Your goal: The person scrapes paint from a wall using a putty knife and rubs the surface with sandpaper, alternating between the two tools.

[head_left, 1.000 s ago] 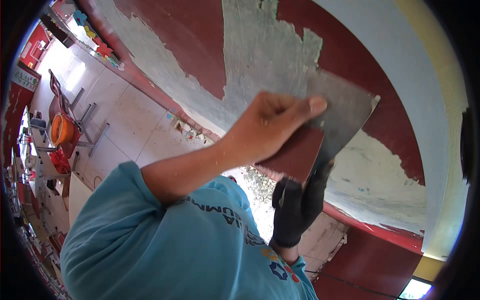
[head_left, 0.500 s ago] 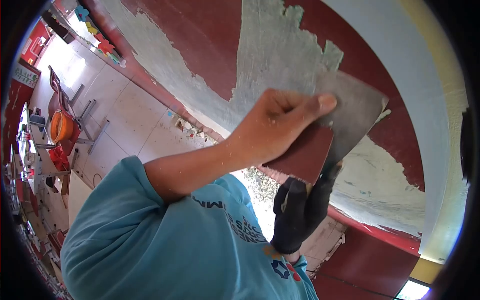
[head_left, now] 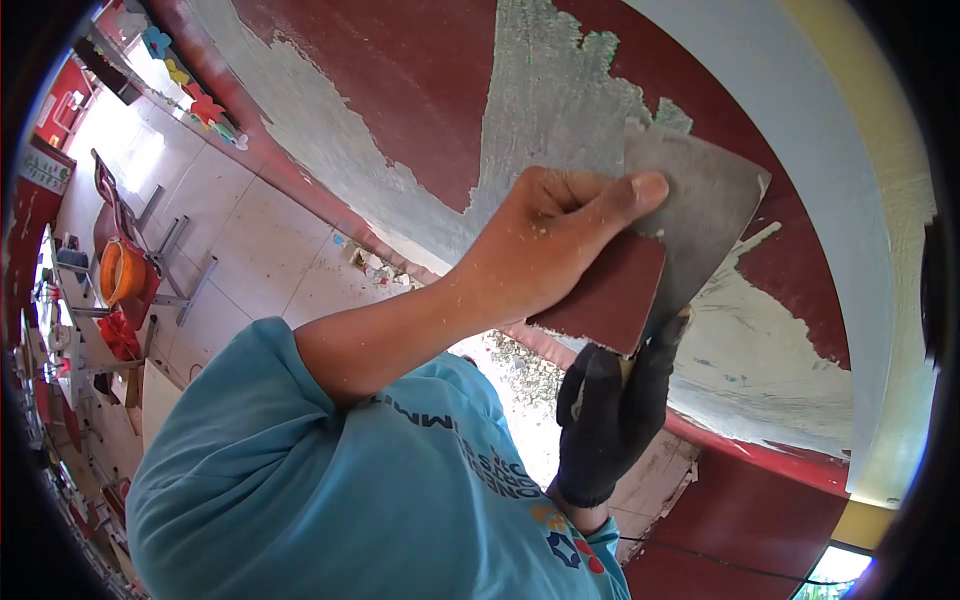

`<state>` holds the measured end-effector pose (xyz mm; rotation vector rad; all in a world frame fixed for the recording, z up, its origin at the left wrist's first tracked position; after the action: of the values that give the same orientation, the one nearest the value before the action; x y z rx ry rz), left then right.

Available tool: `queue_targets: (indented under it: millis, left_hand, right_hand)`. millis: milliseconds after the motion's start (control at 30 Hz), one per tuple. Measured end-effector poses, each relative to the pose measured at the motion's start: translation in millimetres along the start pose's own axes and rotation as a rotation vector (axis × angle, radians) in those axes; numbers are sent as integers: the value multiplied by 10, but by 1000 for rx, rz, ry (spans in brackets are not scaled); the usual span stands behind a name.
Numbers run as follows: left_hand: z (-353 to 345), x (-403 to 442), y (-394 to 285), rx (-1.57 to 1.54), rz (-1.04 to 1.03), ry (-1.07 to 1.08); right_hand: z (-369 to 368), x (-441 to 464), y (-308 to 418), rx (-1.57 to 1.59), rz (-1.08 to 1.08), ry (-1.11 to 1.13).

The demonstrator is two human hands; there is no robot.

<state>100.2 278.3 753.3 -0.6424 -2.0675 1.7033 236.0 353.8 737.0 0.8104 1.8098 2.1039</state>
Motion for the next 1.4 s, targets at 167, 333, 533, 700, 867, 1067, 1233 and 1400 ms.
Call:
queue_targets:
  millis: [167,333,533,700,867,1067,1233,1400]
  left_hand:
    - [109,35,-41,170,-50,62]
    - [72,1,-220,58,-77,37]
    - [65,15,-247,83,15,-18]
    - [143,37,-134,156,-111,99]
    - [144,37,-272,124,-74,-1]
    - [135,32,-169,91,-69,28]
    - [144,38,-211,117,-66,-21]
    - [208,81,-294,143,-57,-3]
  right_hand:
    - [-90,12,181,238,-151,-75]
    - [-25,25,17,-384,470,97]
    - [-56,-13,123,291,-209,-139]
    - [-129,-35,313,492,-436,-215]
    - [-153,-6,317,452,-385,-183]
    - [-188,30,313,369,-378,-156]
    - [-220,63,309,325,-365,-130]
    - [-230,88,138,259,-56,4]
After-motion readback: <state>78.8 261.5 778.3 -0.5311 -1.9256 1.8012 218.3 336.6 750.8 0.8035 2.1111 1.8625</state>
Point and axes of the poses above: each hand's wrist, its own x-axis towards the middle knuckle, its own z-axis out of the back of the hand, y = z × x, the point moved 1 cm from there along x, towards the middle knuckle, and after that the axes turned 15 degrees about x, right-handed, at the moved point
